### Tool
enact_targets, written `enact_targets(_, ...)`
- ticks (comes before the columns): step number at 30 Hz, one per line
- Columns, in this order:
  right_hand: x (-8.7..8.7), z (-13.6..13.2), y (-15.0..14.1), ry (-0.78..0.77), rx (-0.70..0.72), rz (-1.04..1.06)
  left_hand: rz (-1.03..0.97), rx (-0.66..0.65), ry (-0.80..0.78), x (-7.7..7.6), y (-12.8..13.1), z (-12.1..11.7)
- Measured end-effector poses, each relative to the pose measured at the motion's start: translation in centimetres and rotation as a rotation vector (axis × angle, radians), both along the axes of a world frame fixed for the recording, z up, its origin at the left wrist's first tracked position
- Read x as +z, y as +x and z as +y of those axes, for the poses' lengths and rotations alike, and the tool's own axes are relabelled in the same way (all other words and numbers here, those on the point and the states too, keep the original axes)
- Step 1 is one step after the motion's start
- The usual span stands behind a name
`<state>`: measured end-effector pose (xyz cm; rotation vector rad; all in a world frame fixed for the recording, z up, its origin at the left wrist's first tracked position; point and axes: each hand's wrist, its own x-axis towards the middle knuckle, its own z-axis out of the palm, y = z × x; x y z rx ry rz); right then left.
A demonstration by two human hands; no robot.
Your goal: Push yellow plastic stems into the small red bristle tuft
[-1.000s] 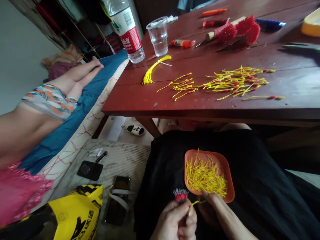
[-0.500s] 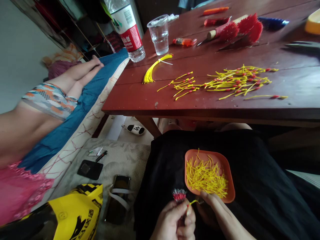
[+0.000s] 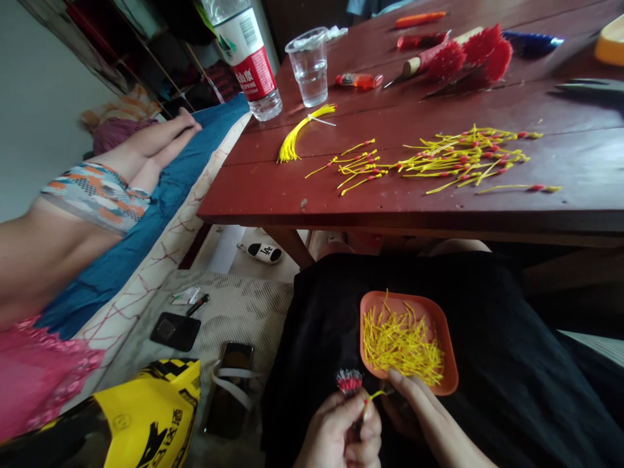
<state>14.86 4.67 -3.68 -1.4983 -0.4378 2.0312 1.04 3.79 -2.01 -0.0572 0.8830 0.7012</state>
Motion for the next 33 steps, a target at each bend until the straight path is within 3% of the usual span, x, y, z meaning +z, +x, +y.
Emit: enact_targets(33,0.6,0.18,-0.28,0.116,0.005,-0.032,0.014,0.036,-0.082,0.32,0.02,0.38)
